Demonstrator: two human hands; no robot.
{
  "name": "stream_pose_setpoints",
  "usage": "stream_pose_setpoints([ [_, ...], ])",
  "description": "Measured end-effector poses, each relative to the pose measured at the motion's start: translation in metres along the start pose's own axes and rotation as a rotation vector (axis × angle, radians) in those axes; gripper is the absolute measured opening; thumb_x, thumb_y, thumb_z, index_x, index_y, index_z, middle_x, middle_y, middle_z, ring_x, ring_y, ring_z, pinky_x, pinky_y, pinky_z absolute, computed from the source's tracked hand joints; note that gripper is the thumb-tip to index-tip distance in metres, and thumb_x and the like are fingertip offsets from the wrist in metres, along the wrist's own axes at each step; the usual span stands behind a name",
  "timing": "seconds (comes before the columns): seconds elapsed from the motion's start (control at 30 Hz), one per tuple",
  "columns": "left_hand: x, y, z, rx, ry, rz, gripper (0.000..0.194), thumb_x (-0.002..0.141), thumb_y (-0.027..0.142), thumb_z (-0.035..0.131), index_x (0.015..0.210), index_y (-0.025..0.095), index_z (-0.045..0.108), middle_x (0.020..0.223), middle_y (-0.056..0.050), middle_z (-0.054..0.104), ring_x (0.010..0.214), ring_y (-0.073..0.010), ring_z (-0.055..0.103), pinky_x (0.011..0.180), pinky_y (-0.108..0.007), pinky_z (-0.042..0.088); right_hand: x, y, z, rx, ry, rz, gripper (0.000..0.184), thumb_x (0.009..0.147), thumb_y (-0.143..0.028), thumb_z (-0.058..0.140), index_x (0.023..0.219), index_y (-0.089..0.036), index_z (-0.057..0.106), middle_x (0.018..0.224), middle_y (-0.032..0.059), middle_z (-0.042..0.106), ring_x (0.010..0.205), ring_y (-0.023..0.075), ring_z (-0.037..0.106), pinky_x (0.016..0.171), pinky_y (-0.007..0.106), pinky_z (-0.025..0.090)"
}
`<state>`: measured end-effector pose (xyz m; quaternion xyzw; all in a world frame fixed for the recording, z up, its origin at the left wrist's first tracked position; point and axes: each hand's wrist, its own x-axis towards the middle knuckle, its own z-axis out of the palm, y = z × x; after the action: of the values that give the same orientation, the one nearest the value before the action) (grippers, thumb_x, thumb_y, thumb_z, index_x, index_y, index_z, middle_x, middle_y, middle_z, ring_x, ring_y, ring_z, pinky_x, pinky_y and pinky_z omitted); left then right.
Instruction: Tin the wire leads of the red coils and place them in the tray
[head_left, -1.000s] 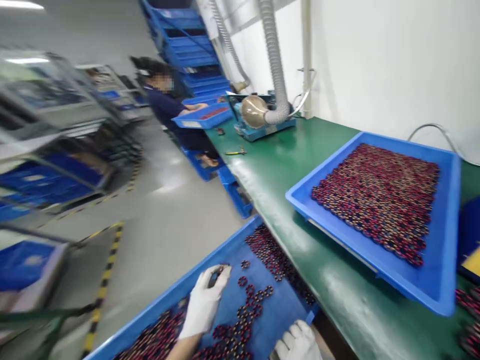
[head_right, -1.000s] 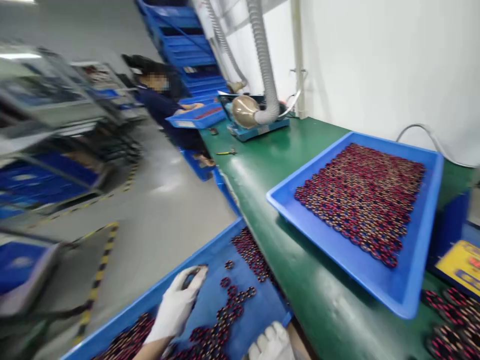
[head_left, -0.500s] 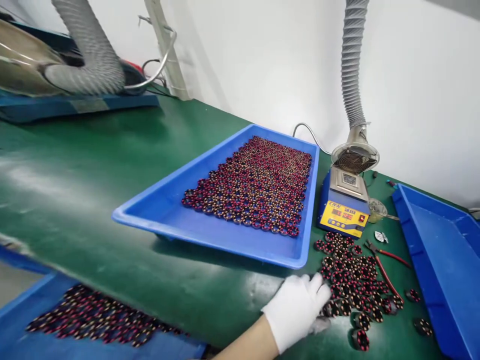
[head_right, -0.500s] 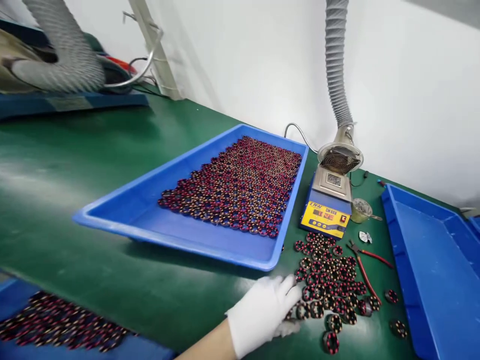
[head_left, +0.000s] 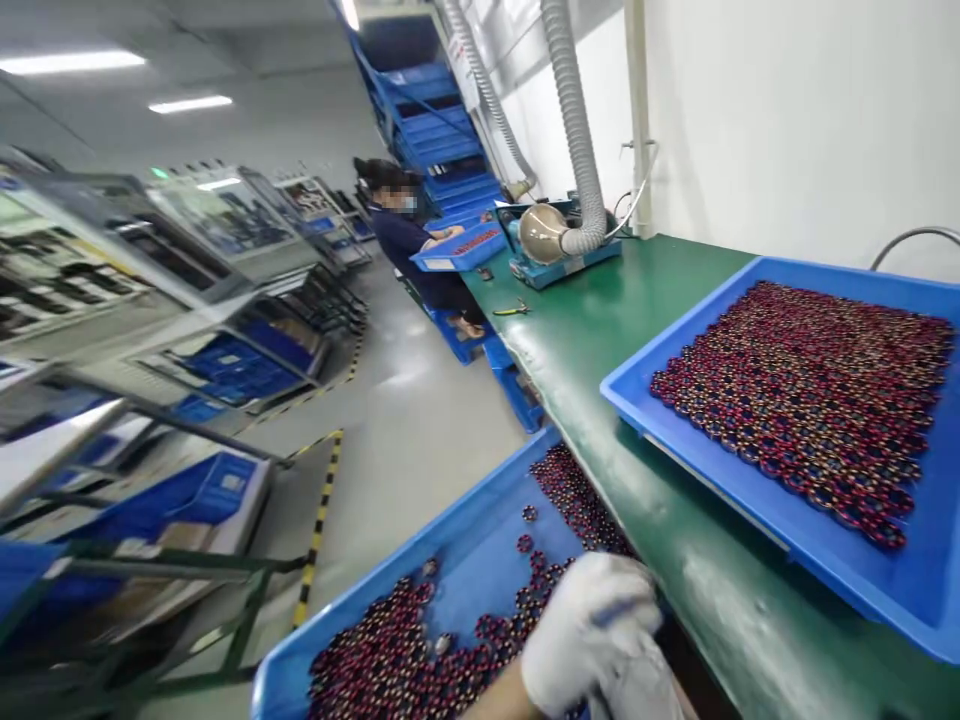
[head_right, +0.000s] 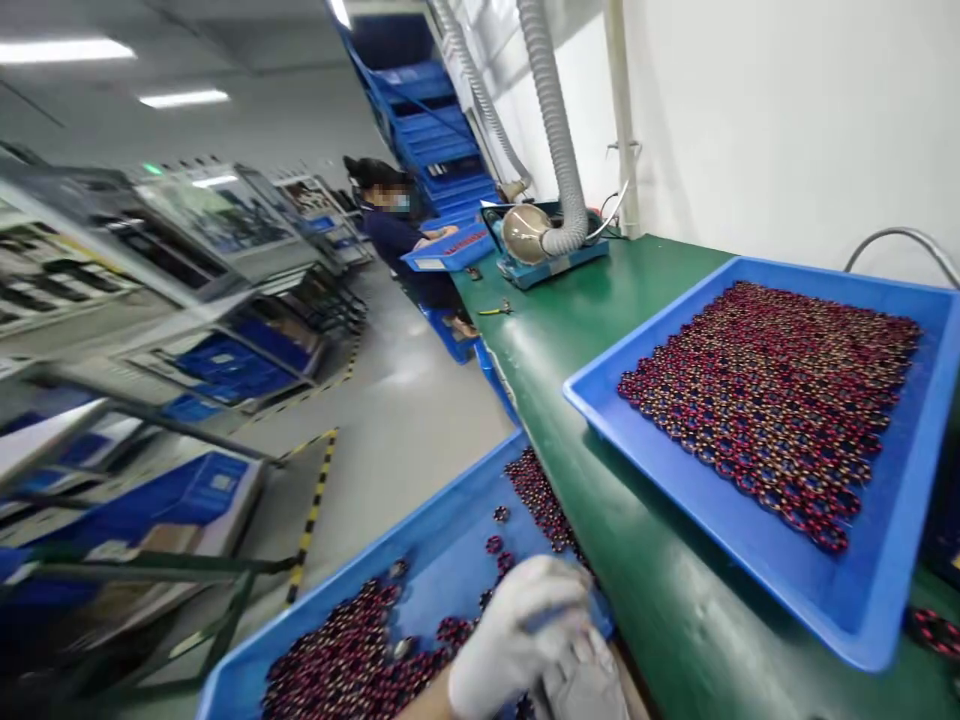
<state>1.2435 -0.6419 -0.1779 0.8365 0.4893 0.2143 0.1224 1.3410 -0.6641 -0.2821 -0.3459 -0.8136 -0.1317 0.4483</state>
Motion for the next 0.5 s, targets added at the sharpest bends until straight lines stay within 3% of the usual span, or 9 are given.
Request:
stream_pose_setpoints([
  [0.1,-0.042,-0.078,-0.010,0.192,-0.054,-0.287,0.026,0.084,0.019,0.042,0.109,0.018,0.051,0.108,-0.012,0.058,0.096,-0.0261,0.056,0.080,-0.042,0.046,-0.003,0.000,-0.003,0.189,-0.043,0.037,0.049,0.091,-0.028,0.025,0.056,-0.022,0.059,0.048,-0.0015,0.055,0.053,0.0134,0.055,0.070,0.029,0.049],
  [0.17,-0.064,-0.122,-0.010,0.284,-0.135,-0.382,0.046,0.078,0.019,0.053,0.122,0.015,0.042,0.127,-0.018,0.044,0.114,-0.0358,0.043,0.086,-0.054,0.040,-0.006,0.002,-0.007,0.225,-0.069,0.066,0.041,0.089,-0.025,0.029,0.061,-0.021,0.059,0.050,-0.0005,0.056,0.056,0.0141,0.055,0.077,0.029,0.045],
  [0.23,-0.079,-0.156,-0.007,0.324,-0.228,-0.414,0.069,0.069,0.023,0.064,0.129,0.013,0.032,0.136,-0.020,0.031,0.123,-0.0389,0.030,0.094,-0.057,0.032,-0.008,0.003,-0.009,0.252,-0.093,0.083,0.034,0.087,-0.024,0.033,0.065,-0.021,0.059,0.054,-0.0002,0.058,0.059,0.0146,0.054,0.081,0.029,0.042],
  [0.37,-0.083,-0.196,-0.003,0.306,-0.386,-0.330,0.106,0.045,0.036,0.079,0.134,0.016,0.024,0.140,-0.021,0.023,0.125,-0.0421,0.023,0.098,-0.057,0.026,-0.010,0.002,-0.009,0.297,-0.141,0.091,0.027,0.086,-0.023,0.036,0.071,-0.022,0.058,0.059,0.0000,0.059,0.064,0.0159,0.055,0.087,0.032,0.037],
  [0.5,-0.071,-0.203,0.000,0.216,-0.471,-0.119,0.108,0.040,0.048,0.079,0.133,0.026,0.028,0.138,-0.017,0.029,0.121,-0.0396,0.033,0.099,-0.053,0.028,-0.014,0.003,-0.008,0.307,-0.224,0.069,0.020,0.083,-0.022,0.040,0.074,-0.021,0.058,0.061,0.0004,0.059,0.066,0.0168,0.055,0.088,0.034,0.036],
])
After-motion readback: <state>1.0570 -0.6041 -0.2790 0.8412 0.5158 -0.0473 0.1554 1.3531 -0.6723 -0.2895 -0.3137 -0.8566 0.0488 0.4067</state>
